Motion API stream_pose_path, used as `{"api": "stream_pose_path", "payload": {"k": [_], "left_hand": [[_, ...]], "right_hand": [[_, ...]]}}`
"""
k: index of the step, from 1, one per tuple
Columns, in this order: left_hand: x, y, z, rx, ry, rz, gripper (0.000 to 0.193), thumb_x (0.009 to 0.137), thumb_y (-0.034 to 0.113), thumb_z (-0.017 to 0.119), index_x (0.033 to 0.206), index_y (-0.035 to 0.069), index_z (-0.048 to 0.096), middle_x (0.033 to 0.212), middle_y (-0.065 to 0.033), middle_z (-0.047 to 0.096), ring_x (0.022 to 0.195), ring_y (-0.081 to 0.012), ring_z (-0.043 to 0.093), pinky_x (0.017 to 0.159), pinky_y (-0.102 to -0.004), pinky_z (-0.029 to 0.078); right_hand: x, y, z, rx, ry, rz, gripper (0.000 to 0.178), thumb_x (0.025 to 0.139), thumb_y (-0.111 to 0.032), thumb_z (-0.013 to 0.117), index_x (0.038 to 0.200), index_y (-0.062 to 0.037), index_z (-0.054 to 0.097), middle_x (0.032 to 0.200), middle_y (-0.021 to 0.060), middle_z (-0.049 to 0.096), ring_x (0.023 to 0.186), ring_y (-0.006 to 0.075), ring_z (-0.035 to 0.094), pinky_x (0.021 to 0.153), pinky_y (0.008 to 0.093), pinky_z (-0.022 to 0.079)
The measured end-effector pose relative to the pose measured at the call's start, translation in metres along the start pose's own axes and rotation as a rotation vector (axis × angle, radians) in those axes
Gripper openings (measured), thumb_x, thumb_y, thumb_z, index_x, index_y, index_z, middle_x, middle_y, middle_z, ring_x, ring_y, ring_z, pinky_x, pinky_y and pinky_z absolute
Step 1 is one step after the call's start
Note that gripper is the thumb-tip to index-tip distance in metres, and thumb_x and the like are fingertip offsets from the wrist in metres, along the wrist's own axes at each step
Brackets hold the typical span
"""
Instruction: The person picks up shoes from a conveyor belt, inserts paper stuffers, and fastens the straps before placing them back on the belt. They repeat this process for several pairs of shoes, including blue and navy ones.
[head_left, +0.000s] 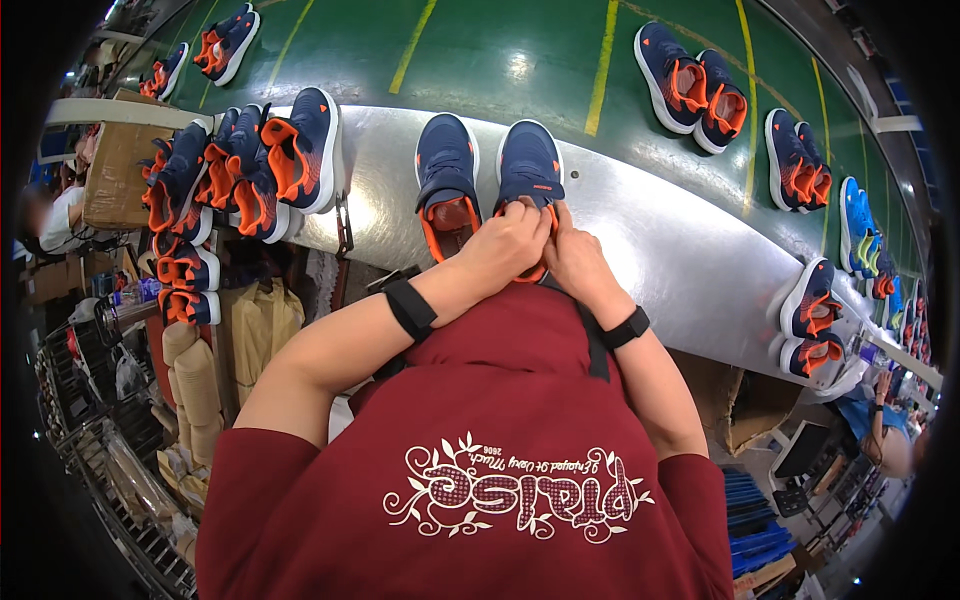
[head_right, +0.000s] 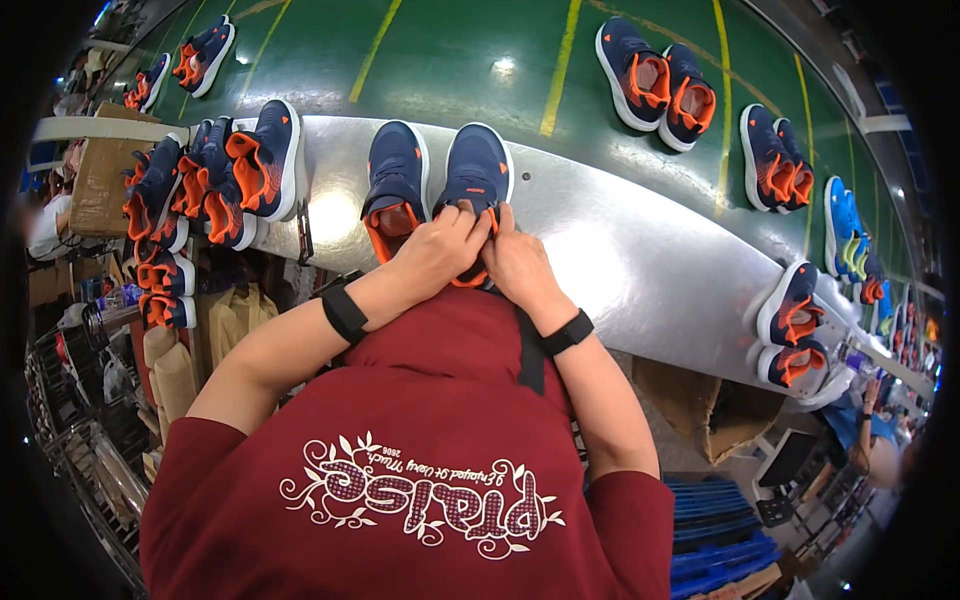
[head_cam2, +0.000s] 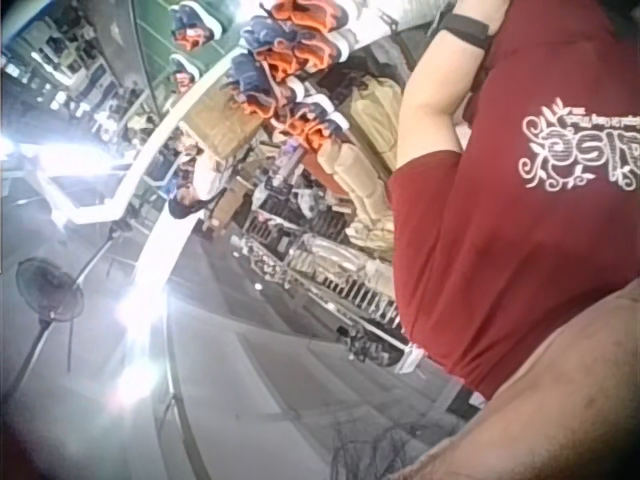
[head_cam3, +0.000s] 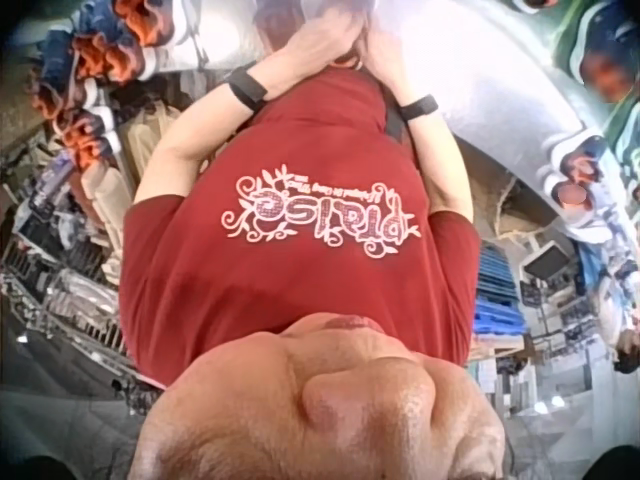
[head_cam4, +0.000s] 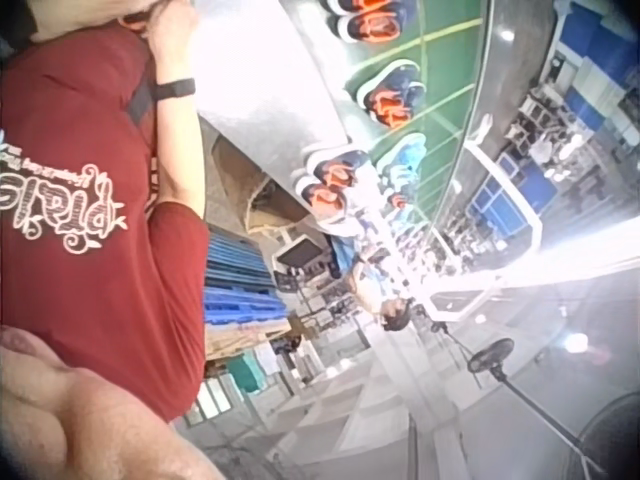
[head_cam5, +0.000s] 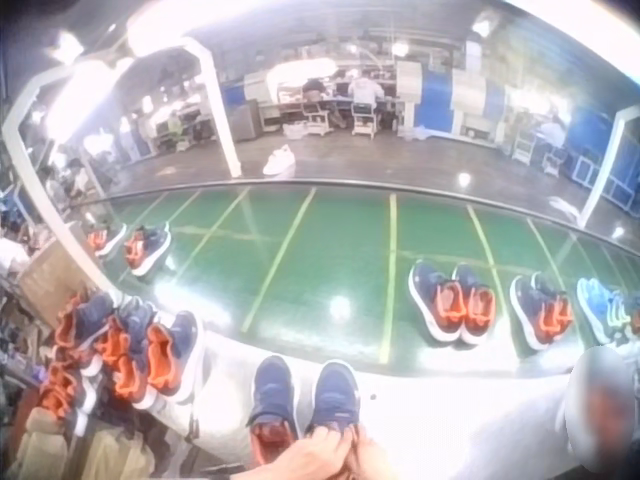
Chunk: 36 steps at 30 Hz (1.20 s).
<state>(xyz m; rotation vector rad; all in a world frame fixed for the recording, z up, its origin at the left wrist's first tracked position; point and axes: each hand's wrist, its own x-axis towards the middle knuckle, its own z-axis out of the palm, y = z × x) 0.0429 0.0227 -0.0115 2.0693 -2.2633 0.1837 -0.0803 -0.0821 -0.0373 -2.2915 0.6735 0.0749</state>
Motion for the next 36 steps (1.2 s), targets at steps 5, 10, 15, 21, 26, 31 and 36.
{"api": "stream_pose_path", "payload": {"k": [5,10,15,21,26,31,36], "left_hand": [[-0.010,-0.006,-0.007,-0.213,0.297,-0.183,0.035,0.073,0.007,0.058,0.108,0.001,0.061,0.099,-0.0122,0.060,0.083,-0.0229,0.058,0.067,-0.0276,0.050],[-0.002,-0.008,-0.005,-0.218,0.271,-0.167,0.031,0.071,0.008,0.062,0.101,0.003,0.063,0.083,-0.0043,0.057,0.075,-0.0170,0.055,0.062,-0.0278,0.048],[-0.002,-0.010,-0.003,-0.220,0.283,-0.136,0.023,0.070,0.008,0.060,0.092,0.003,0.063,0.072,-0.0029,0.048,0.070,-0.0175,0.051,0.059,-0.0281,0.046],[-0.001,-0.015,-0.002,-0.254,0.264,-0.124,0.024,0.069,0.007,0.059,0.092,0.003,0.063,0.072,-0.0030,0.049,0.070,-0.0178,0.051,0.059,-0.0286,0.046],[-0.004,-0.017,-0.002,-0.258,0.218,-0.126,0.023,0.069,0.011,0.057,0.090,0.003,0.061,0.077,-0.0030,0.050,0.076,-0.0184,0.052,0.064,-0.0288,0.047],[-0.003,-0.017,-0.002,-0.267,0.219,-0.131,0.024,0.068,0.010,0.057,0.091,0.004,0.061,0.076,-0.0029,0.050,0.075,-0.0187,0.052,0.064,-0.0287,0.048],[0.001,-0.023,0.006,-0.293,0.290,-0.087,0.024,0.065,0.007,0.063,0.089,0.005,0.065,0.074,-0.0015,0.055,0.068,-0.0177,0.053,0.056,-0.0283,0.046]], "right_hand": [[0.001,0.012,-0.028,0.475,0.201,0.108,0.039,0.090,-0.034,0.051,0.094,0.0025,0.064,0.070,0.0173,0.062,0.062,0.0256,0.061,0.060,0.0339,0.047],[0.027,-0.023,-0.054,0.829,0.081,0.359,0.045,0.093,-0.040,0.048,0.075,-0.0013,0.063,0.057,0.0011,0.052,0.053,0.0081,0.046,0.051,0.0236,0.039],[0.043,-0.013,-0.046,0.922,0.005,0.305,0.032,0.089,-0.029,0.057,0.071,-0.0032,0.060,0.054,-0.0024,0.049,0.048,0.0052,0.041,0.045,0.0225,0.032],[0.031,0.022,-0.012,1.352,-0.076,0.459,0.026,0.091,-0.024,0.058,0.071,-0.0080,0.055,0.051,-0.0054,0.045,0.039,0.0031,0.034,0.038,0.0188,0.026],[0.028,0.030,-0.001,1.385,-0.113,0.454,0.026,0.092,-0.021,0.056,0.069,-0.0083,0.053,0.051,-0.0055,0.045,0.039,0.0033,0.034,0.038,0.0185,0.026],[0.026,0.033,0.002,1.326,-0.159,0.445,0.030,0.093,-0.022,0.056,0.066,-0.0094,0.050,0.050,-0.0058,0.043,0.038,0.0028,0.032,0.036,0.0176,0.025],[0.025,0.043,0.015,1.501,-0.452,0.628,0.039,0.091,-0.039,0.058,0.064,-0.0120,0.049,0.049,-0.0058,0.041,0.037,0.0012,0.028,0.033,0.0158,0.022]]}}
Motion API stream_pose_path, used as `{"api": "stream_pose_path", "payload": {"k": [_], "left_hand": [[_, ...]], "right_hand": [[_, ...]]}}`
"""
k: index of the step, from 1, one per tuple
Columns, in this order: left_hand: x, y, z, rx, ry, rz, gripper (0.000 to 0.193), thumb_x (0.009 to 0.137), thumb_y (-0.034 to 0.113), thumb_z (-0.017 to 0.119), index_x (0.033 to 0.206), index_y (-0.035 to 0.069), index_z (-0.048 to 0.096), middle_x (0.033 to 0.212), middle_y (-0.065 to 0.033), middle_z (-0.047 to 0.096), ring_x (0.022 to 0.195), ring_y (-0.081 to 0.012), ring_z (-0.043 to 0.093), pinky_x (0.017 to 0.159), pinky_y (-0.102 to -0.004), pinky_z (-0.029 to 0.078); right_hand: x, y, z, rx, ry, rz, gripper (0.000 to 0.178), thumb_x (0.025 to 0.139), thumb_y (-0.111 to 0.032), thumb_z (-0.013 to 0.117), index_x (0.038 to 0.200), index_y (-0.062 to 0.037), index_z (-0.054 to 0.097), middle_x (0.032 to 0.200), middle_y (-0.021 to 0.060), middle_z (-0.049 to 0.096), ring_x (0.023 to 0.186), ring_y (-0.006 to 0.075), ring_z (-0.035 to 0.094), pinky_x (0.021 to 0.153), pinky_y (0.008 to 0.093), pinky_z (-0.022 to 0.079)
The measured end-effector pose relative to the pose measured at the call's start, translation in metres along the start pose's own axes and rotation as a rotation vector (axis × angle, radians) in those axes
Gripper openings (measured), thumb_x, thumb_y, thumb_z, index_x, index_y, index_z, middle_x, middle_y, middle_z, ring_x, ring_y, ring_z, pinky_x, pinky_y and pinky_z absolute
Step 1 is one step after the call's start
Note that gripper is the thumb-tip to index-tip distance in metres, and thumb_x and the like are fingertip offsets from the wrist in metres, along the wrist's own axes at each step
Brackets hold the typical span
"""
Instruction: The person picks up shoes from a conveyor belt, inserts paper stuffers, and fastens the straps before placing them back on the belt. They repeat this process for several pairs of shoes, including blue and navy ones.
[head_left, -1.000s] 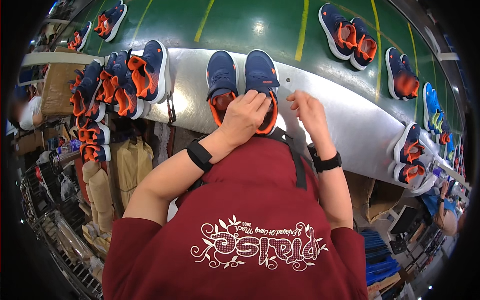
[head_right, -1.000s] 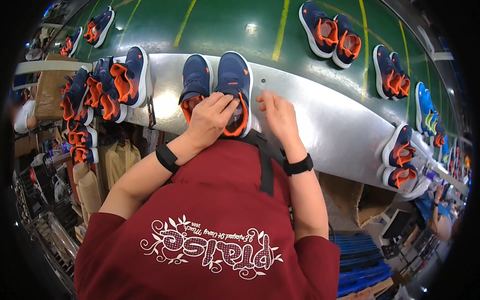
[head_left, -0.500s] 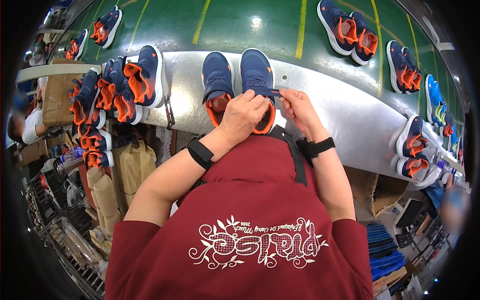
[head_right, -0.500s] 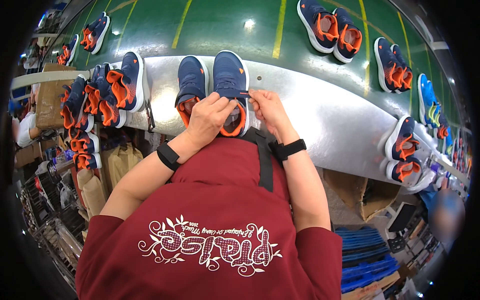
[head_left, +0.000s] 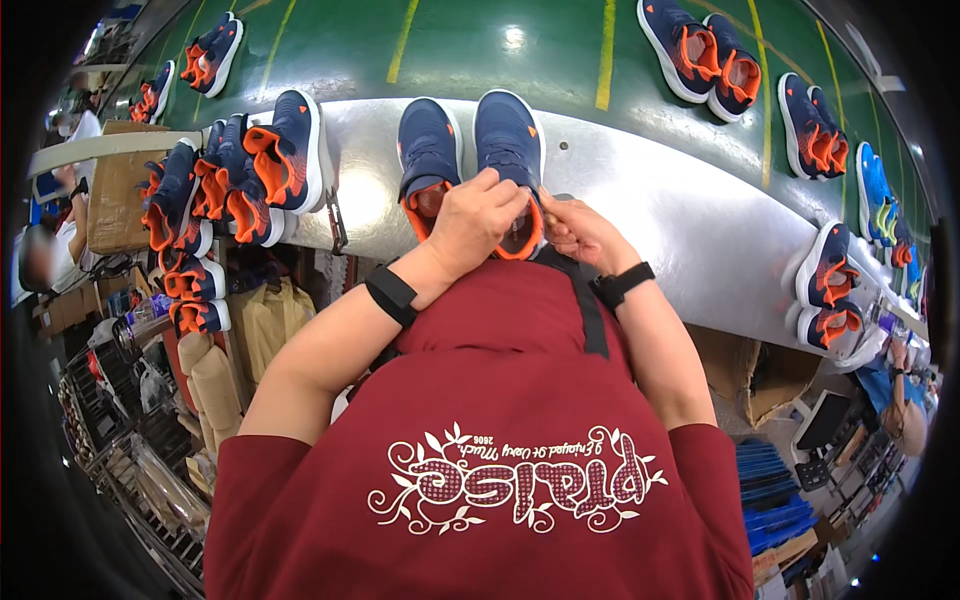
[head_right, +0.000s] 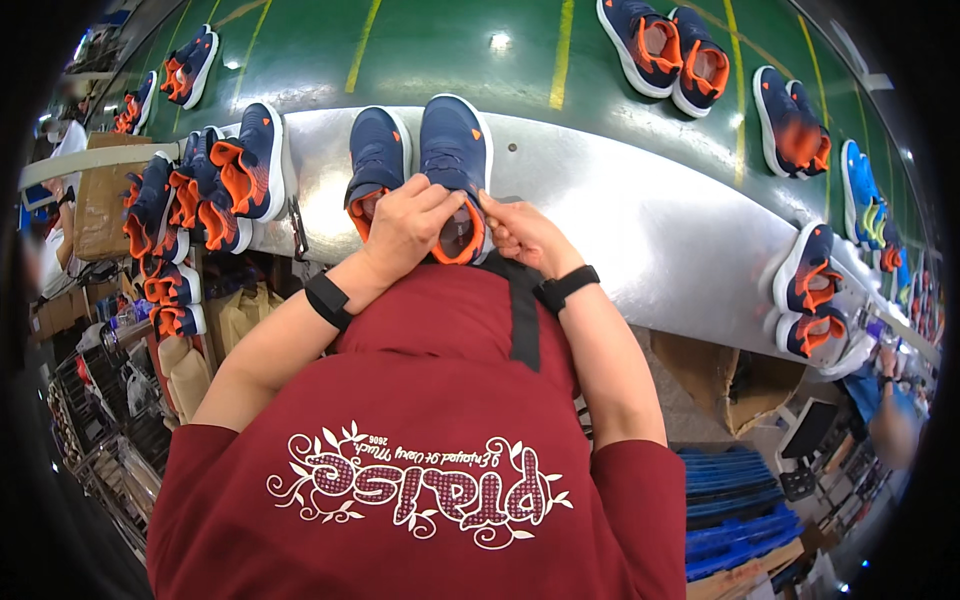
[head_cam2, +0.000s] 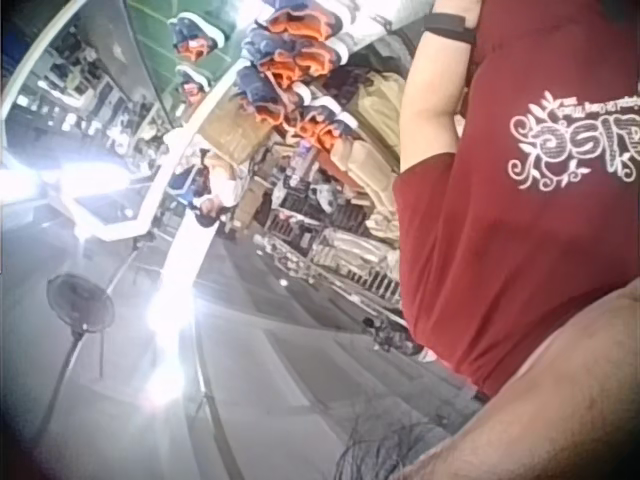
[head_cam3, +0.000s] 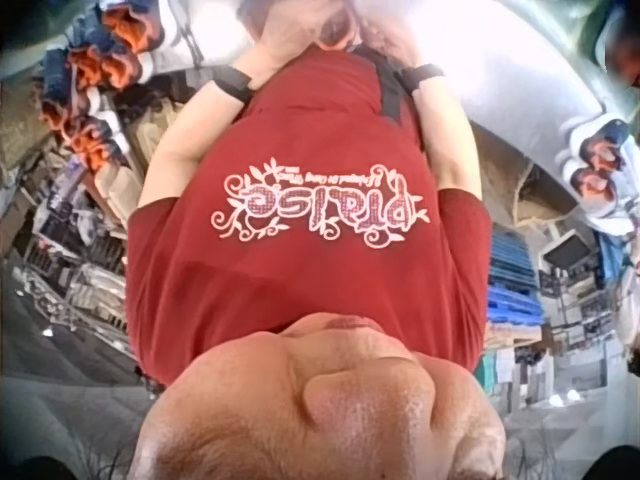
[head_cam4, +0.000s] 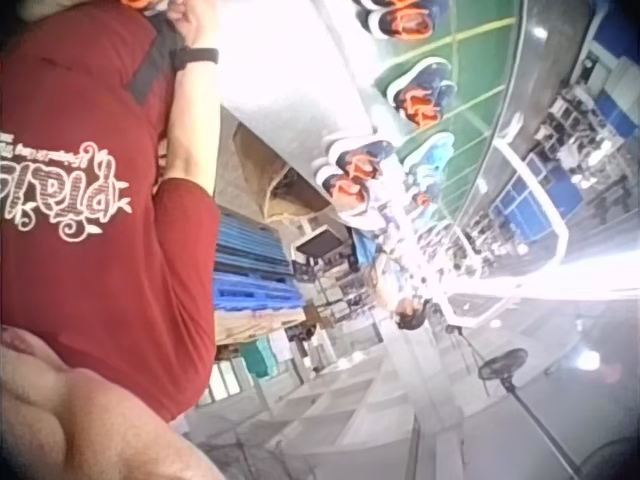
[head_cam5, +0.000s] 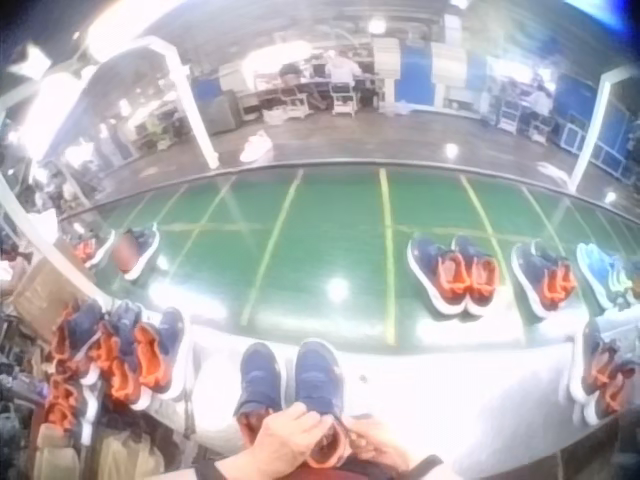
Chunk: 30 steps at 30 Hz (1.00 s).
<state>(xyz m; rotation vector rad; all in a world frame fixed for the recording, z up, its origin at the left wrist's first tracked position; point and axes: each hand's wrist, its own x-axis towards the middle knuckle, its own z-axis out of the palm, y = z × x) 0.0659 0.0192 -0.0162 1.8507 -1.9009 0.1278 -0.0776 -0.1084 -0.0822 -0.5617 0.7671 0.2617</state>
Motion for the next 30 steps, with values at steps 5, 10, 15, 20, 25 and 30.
{"api": "stream_pose_path", "payload": {"k": [5,10,15,20,25,30], "left_hand": [[-0.006,-0.005,-0.001,-0.004,-0.043,-0.067,0.024,0.068,0.006,0.066,0.092,0.004,0.065,0.076,-0.0029,0.057,0.069,-0.0194,0.054,0.059,-0.0292,0.047],[-0.013,0.013,-0.024,-0.147,0.000,-0.078,0.025,0.073,0.009,0.068,0.098,0.005,0.064,0.089,-0.0050,0.061,0.080,-0.0228,0.058,0.070,-0.0336,0.048],[-0.062,-0.003,-0.039,-0.185,0.187,-0.376,0.028,0.072,0.003,0.069,0.100,0.003,0.063,0.091,-0.0077,0.061,0.082,-0.0267,0.059,0.073,-0.0336,0.048],[-0.085,-0.025,-0.057,-0.097,0.335,-0.643,0.030,0.073,0.001,0.068,0.102,0.003,0.062,0.095,-0.0119,0.061,0.084,-0.0281,0.058,0.075,-0.0352,0.048],[-0.066,-0.031,-0.039,-0.028,0.284,-0.413,0.035,0.072,0.004,0.069,0.106,0.004,0.062,0.097,-0.0102,0.060,0.086,-0.0277,0.057,0.076,-0.0349,0.048],[-0.066,-0.054,-0.033,-0.235,0.403,-0.386,0.033,0.074,0.005,0.068,0.106,0.003,0.062,0.089,-0.0094,0.062,0.079,-0.0269,0.059,0.072,-0.0341,0.048]], "right_hand": [[0.005,0.010,0.012,-0.334,0.281,-0.219,0.039,0.089,-0.041,0.061,0.078,-0.0034,0.057,0.058,-0.0027,0.046,0.046,0.0067,0.041,0.042,0.0208,0.033],[-0.004,0.019,0.015,-0.697,0.471,-0.881,0.043,0.087,-0.031,0.062,0.116,0.0003,0.055,0.090,0.0109,0.060,0.074,0.0200,0.060,0.065,0.0310,0.049],[-0.014,0.014,0.040,-1.259,0.541,-0.898,0.048,0.088,-0.020,0.053,0.131,-0.0038,0.044,0.102,0.0251,0.060,0.093,0.0412,0.059,0.078,0.0432,0.047],[-0.020,-0.005,0.038,-1.299,0.740,-0.560,0.044,0.088,-0.019,0.049,0.129,-0.0021,0.047,0.098,0.0274,0.061,0.086,0.0399,0.062,0.075,0.0445,0.047],[-0.034,-0.013,0.101,-1.507,0.653,-1.323,0.016,0.082,-0.003,0.056,0.097,-0.0039,0.061,0.075,0.0143,0.059,0.074,0.0315,0.059,0.067,0.0387,0.048],[-0.002,0.014,0.147,-1.634,0.008,-1.085,0.022,0.077,-0.018,0.066,0.089,0.0004,0.061,0.081,0.0165,0.062,0.080,0.0316,0.061,0.072,0.0405,0.049]]}}
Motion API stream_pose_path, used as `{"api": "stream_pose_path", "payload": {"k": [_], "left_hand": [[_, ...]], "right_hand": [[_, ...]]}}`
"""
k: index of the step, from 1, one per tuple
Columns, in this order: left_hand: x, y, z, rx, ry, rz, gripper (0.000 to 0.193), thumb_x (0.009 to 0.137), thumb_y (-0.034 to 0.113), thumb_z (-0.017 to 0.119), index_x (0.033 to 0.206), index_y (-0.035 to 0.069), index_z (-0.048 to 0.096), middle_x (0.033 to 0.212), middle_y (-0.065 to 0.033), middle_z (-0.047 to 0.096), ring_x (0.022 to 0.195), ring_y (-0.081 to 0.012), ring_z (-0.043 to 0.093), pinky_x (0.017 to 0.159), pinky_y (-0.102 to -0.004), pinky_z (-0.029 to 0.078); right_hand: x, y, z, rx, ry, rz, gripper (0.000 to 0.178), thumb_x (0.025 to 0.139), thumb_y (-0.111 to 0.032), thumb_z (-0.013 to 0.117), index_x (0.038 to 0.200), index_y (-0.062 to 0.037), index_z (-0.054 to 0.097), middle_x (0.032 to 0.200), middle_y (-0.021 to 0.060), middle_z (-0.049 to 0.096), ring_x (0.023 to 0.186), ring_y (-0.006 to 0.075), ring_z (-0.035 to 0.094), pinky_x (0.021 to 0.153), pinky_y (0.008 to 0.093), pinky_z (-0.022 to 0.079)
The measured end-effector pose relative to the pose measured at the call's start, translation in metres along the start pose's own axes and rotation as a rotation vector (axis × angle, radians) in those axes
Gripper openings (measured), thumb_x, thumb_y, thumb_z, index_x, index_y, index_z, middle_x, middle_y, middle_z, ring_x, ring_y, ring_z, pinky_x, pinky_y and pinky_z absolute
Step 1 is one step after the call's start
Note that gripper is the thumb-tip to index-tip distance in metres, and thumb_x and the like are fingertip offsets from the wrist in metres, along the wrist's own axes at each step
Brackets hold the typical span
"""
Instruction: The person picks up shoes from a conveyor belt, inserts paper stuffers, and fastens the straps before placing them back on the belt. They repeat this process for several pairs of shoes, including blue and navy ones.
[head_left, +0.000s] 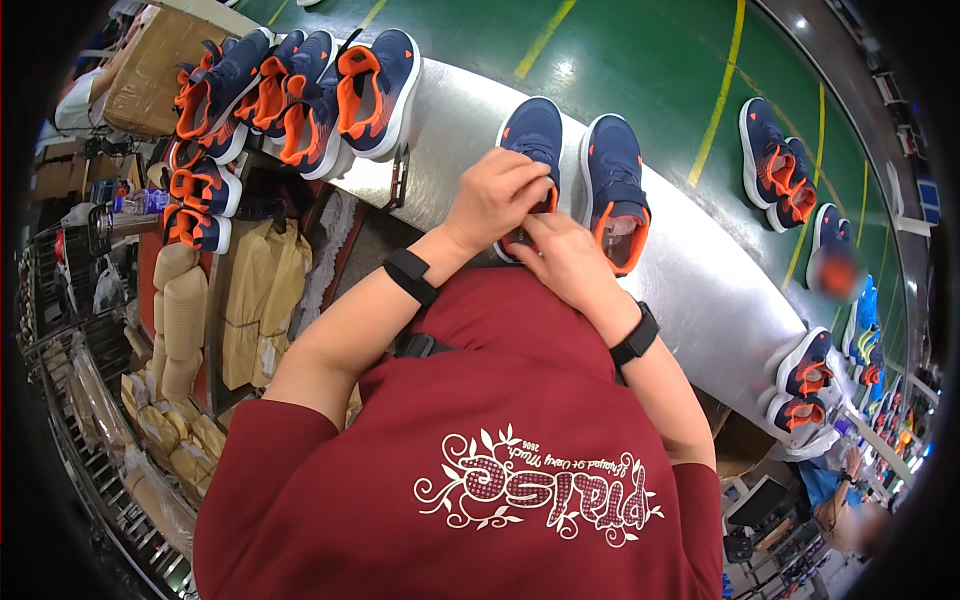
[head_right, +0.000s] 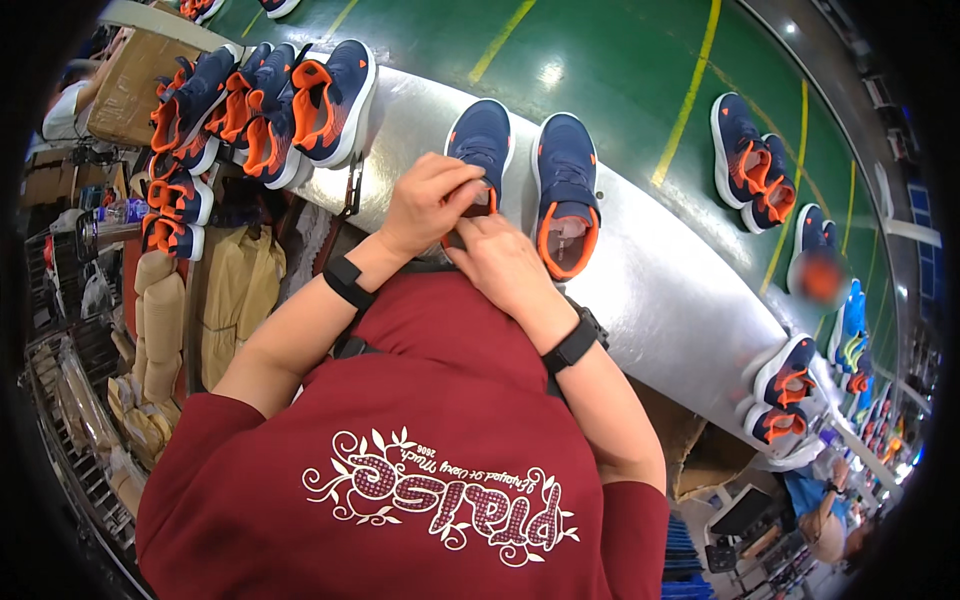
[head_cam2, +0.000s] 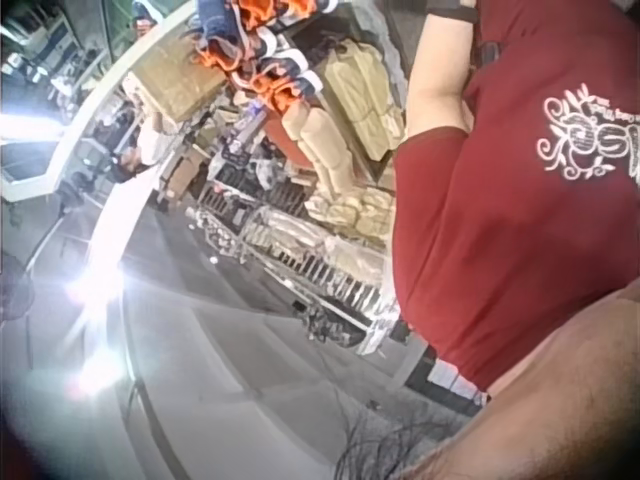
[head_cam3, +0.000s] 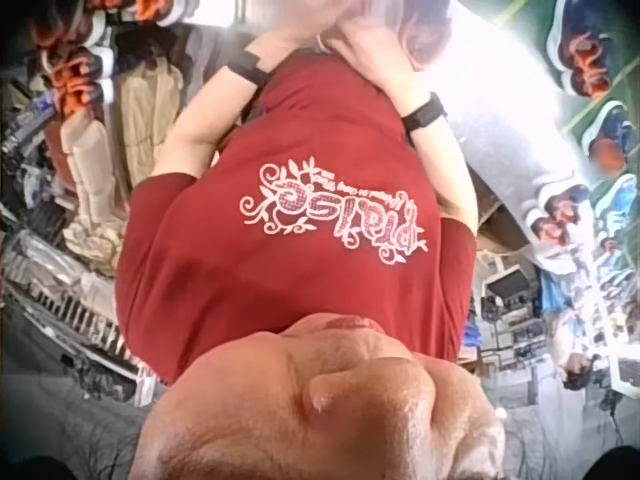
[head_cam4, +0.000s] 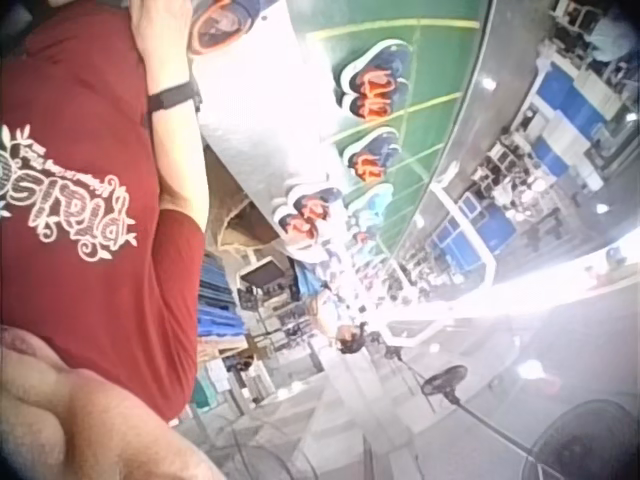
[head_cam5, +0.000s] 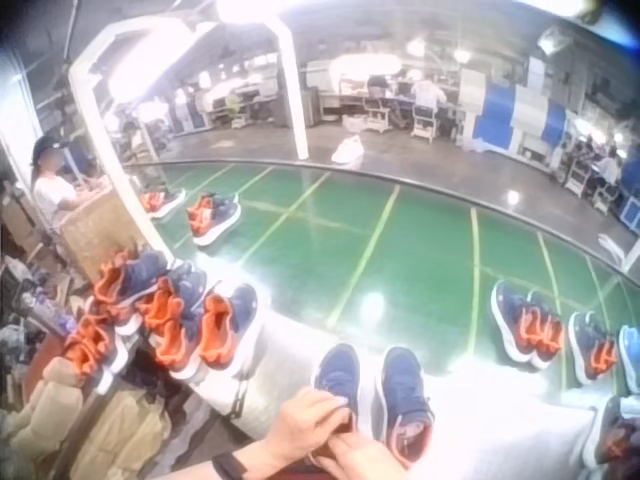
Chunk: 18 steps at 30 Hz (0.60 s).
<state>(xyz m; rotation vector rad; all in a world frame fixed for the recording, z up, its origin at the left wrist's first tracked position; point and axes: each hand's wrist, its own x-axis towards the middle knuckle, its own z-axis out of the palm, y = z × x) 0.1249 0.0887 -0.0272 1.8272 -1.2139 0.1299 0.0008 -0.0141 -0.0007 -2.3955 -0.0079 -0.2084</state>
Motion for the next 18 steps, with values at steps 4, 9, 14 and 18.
{"api": "stream_pose_path", "payload": {"k": [4,9,14,18], "left_hand": [[-0.010,-0.011,-0.013,-0.032,-0.029,-0.640,0.031,0.091,0.032,0.055,0.089,0.002,0.061,0.080,-0.0134,0.062,0.076,-0.0312,0.058,0.070,-0.0359,0.046],[-0.007,-0.039,-0.009,-0.100,-0.452,-0.772,0.060,0.093,0.055,0.038,0.087,-0.001,0.058,0.072,-0.0195,0.058,0.074,-0.0355,0.057,0.071,-0.0409,0.044],[0.005,-0.058,-0.016,-0.361,-0.665,-0.917,0.047,0.093,0.047,0.047,0.079,0.003,0.058,0.058,-0.0053,0.051,0.053,-0.0160,0.046,0.049,-0.0299,0.036],[0.013,-0.053,-0.024,-0.768,-0.710,-1.203,0.031,0.092,0.036,0.057,0.071,0.013,0.053,0.054,0.0081,0.038,0.044,-0.0020,0.026,0.040,-0.0203,0.018]], "right_hand": [[0.016,0.005,0.009,-0.101,-0.095,-0.014,0.032,0.077,-0.025,0.068,0.090,0.0031,0.059,0.084,0.0178,0.061,0.079,0.0336,0.061,0.071,0.0411,0.050],[0.027,0.013,0.034,-0.241,-0.224,-0.013,0.033,0.075,-0.029,0.067,0.078,0.0033,0.060,0.078,0.0187,0.063,0.074,0.0352,0.062,0.070,0.0423,0.051],[0.042,0.022,0.036,-0.054,-0.432,-0.043,0.023,0.077,-0.016,0.052,0.071,0.0047,0.059,0.071,0.0229,0.062,0.071,0.0357,0.063,0.068,0.0424,0.051],[0.046,0.022,0.035,-0.080,-0.482,-0.023,0.023,0.077,-0.017,0.053,0.072,0.0037,0.060,0.072,0.0225,0.062,0.072,0.0358,0.063,0.069,0.0425,0.050]]}}
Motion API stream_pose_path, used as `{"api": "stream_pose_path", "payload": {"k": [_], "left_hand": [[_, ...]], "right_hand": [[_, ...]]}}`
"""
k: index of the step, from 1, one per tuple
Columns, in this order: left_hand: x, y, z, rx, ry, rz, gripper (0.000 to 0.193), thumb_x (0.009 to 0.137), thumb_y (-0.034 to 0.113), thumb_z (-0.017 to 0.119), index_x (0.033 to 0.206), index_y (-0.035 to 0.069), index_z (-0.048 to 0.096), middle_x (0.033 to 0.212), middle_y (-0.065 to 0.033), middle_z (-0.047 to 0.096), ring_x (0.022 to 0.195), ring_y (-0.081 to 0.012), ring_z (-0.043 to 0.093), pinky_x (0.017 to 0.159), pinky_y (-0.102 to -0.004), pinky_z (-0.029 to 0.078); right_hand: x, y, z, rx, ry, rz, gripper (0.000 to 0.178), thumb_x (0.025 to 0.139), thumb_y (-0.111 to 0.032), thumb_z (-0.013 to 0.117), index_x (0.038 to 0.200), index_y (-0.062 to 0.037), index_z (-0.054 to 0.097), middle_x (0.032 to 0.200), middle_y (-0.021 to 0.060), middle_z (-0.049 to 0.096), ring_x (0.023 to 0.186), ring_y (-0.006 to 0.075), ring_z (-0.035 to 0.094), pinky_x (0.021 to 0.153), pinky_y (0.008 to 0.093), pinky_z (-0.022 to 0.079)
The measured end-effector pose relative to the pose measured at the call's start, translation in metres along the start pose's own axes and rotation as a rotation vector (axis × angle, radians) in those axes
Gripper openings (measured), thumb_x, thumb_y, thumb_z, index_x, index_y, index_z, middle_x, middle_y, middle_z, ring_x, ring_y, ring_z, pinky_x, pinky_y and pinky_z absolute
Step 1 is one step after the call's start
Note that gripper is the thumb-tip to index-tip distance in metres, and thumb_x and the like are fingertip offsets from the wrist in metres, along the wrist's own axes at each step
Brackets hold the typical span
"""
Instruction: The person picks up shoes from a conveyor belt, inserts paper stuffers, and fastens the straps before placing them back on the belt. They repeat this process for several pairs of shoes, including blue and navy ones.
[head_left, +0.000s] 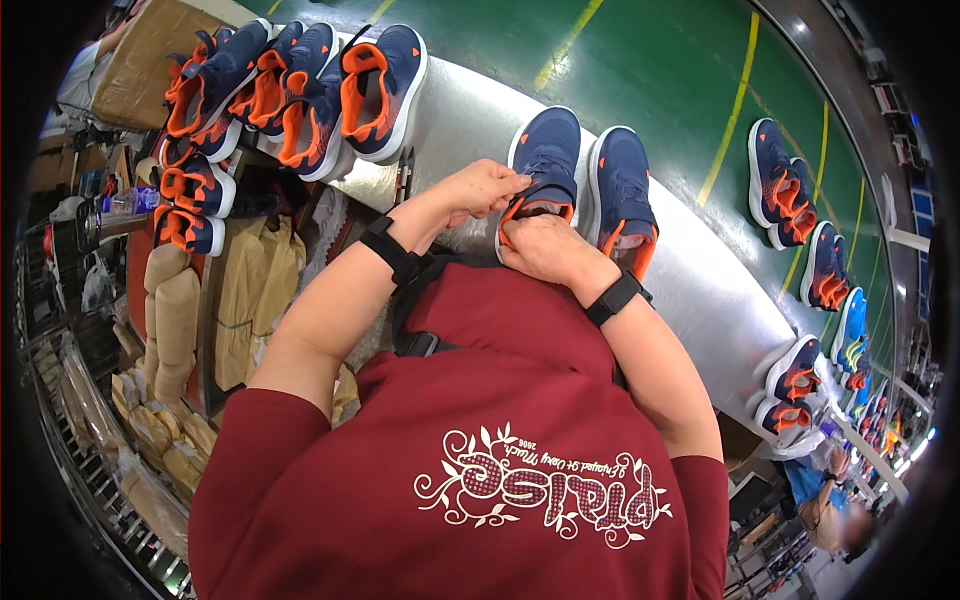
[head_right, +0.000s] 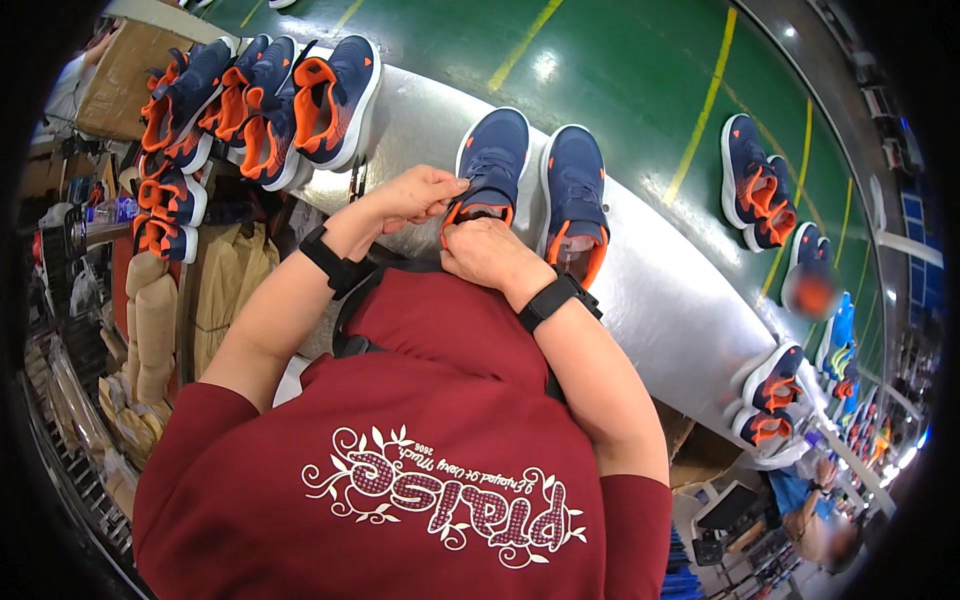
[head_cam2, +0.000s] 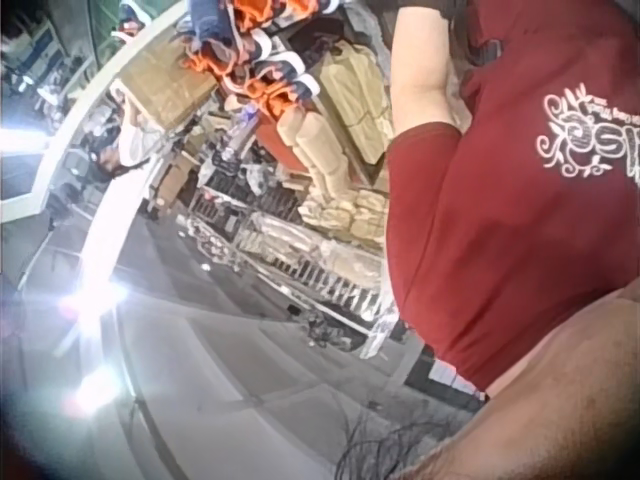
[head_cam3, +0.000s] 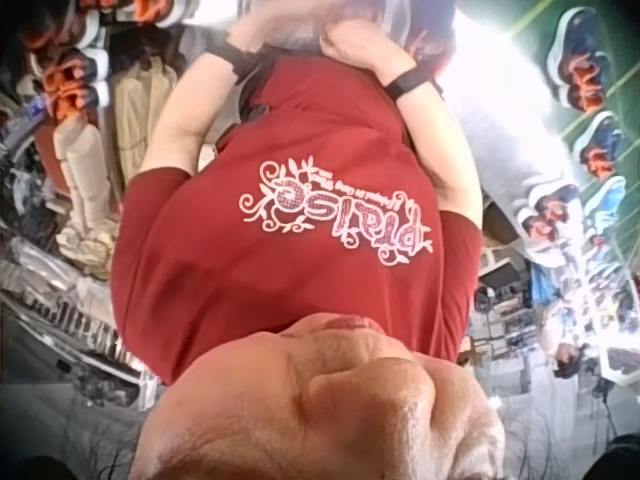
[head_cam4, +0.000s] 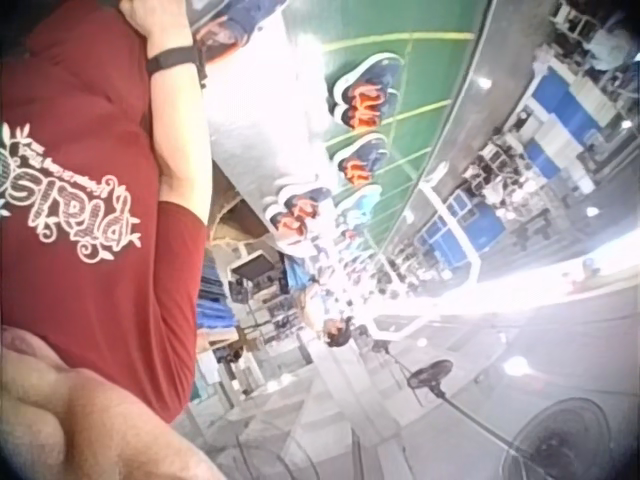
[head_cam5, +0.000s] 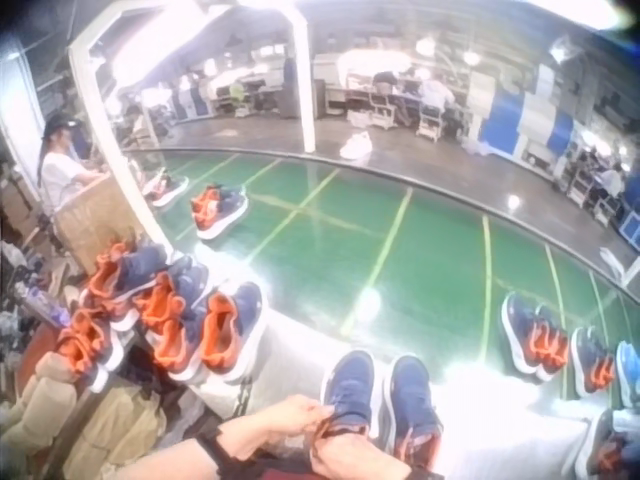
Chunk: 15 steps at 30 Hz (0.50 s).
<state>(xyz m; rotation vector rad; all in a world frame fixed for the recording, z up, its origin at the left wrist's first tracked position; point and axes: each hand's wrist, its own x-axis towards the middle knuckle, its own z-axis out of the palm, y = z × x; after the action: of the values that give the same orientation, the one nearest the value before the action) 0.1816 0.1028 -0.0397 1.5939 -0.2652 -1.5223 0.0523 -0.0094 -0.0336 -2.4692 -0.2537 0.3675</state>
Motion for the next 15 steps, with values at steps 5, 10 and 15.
{"api": "stream_pose_path", "payload": {"k": [5,10,15], "left_hand": [[-0.002,0.014,-0.001,-0.127,-0.057,0.050,0.032,0.092,0.032,0.056,0.068,0.012,0.050,0.053,0.0067,0.038,0.042,-0.0038,0.028,0.039,-0.0216,0.020],[-0.005,0.079,0.011,0.104,0.060,0.321,0.034,0.092,0.033,0.054,0.070,0.007,0.051,0.059,0.0023,0.044,0.049,-0.0051,0.038,0.042,-0.0212,0.029],[0.004,0.025,0.004,0.641,0.164,0.776,0.039,0.089,0.040,0.051,0.097,0.005,0.064,0.101,-0.0163,0.061,0.097,-0.0331,0.056,0.083,-0.0389,0.044]], "right_hand": [[0.003,0.001,-0.002,0.012,-0.045,0.021,0.023,0.076,-0.019,0.053,0.073,0.0021,0.060,0.073,0.0218,0.063,0.072,0.0349,0.063,0.067,0.0431,0.050],[0.003,0.002,0.006,-0.027,0.071,-0.071,0.022,0.074,-0.020,0.054,0.073,0.0014,0.060,0.071,0.0192,0.063,0.072,0.0340,0.063,0.067,0.0428,0.050],[-0.002,0.003,-0.001,-0.033,0.028,-0.020,0.023,0.070,-0.023,0.062,0.073,0.0003,0.061,0.071,0.0165,0.064,0.072,0.0331,0.063,0.068,0.0421,0.050]]}}
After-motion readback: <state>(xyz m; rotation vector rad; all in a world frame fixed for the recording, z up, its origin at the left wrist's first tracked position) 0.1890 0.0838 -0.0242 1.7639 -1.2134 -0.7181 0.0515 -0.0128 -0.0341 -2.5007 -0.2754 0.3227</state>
